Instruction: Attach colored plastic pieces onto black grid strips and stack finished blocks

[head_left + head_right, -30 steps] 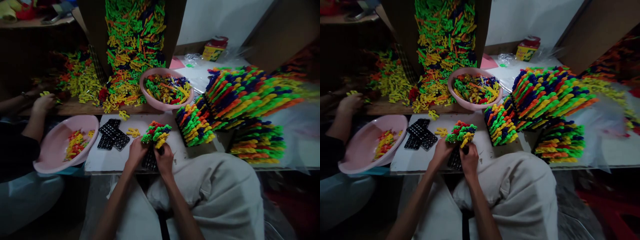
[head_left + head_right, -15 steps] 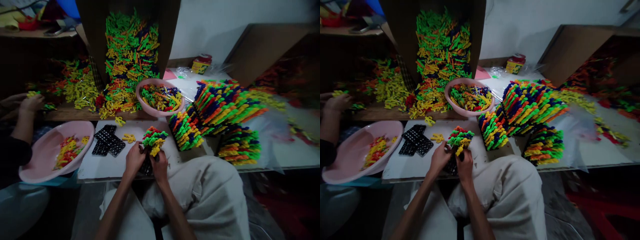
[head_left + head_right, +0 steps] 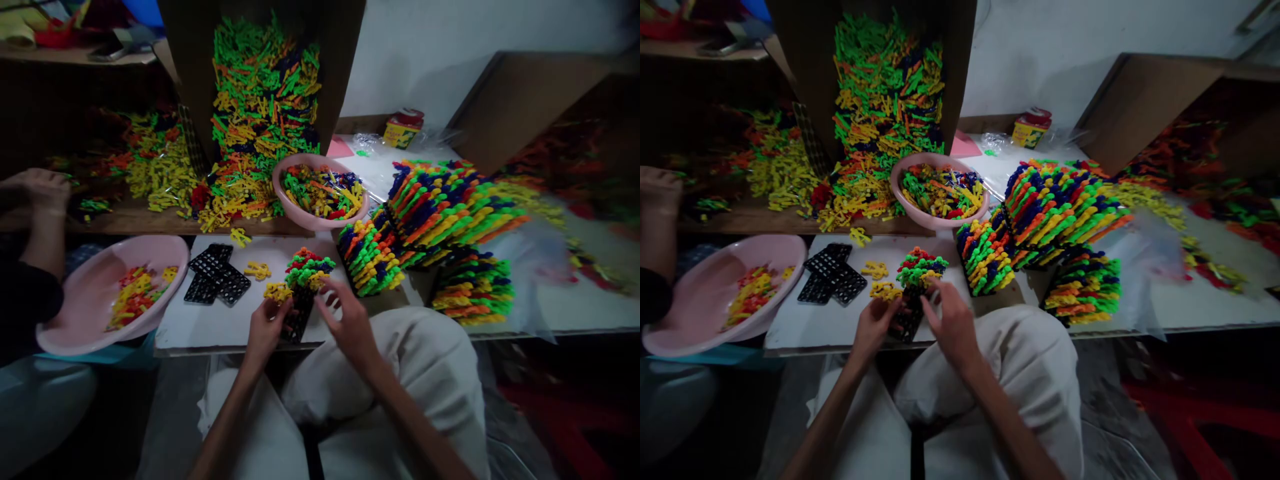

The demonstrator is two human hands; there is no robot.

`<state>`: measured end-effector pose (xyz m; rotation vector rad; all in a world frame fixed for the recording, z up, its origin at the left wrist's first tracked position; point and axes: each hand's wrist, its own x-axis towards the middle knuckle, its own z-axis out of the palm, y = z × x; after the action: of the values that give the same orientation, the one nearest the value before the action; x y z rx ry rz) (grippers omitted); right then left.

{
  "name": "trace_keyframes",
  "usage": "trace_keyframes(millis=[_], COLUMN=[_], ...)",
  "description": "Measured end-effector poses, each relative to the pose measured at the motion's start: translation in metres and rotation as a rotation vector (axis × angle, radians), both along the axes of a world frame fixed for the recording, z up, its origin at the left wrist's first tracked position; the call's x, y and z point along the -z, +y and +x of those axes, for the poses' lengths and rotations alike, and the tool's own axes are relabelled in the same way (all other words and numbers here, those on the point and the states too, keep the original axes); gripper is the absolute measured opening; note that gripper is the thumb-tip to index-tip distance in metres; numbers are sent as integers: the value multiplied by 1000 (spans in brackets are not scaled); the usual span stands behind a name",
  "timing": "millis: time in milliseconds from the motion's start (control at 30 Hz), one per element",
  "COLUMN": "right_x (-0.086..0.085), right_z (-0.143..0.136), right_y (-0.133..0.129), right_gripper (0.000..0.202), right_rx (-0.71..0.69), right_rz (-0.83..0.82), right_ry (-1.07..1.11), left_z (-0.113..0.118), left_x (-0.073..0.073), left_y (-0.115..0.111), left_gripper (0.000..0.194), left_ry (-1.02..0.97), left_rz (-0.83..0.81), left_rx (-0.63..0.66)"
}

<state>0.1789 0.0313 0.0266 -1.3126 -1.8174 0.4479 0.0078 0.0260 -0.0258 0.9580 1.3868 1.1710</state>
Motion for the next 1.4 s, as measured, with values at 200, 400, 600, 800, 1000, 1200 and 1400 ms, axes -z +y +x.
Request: trace_keyframes(millis=[200, 400, 600, 800, 1000, 1200, 1400], right_x=[-30, -27, -27, -26, -27, -26, -26], right_z=[38, 43, 48, 49, 48, 51, 48], right_y=[61, 72, 77, 70, 63, 60, 61], right_gripper=[14, 16, 17, 24, 31, 35, 30], right_rx=[-156, -338, -366, -370, -355, -359, -397], right_rz=[121, 170, 178, 178, 148, 128, 128], right_ry=[-486, -578, -633, -602, -604, -619, -630], left_z=[7, 11, 19, 30, 40, 49, 53], left_x=[-2, -4, 2, 1, -5, -8, -16], left_y=[5, 13, 17, 14, 17, 20, 23], left_gripper=[38, 25, 28, 29, 41, 49, 45], left_ry=[157, 679, 1021, 1170, 1175, 1232, 1250], left_rz=[106, 292, 380, 266, 26, -74, -103], left_rx=[-10, -94, -66, 6, 102, 106, 164])
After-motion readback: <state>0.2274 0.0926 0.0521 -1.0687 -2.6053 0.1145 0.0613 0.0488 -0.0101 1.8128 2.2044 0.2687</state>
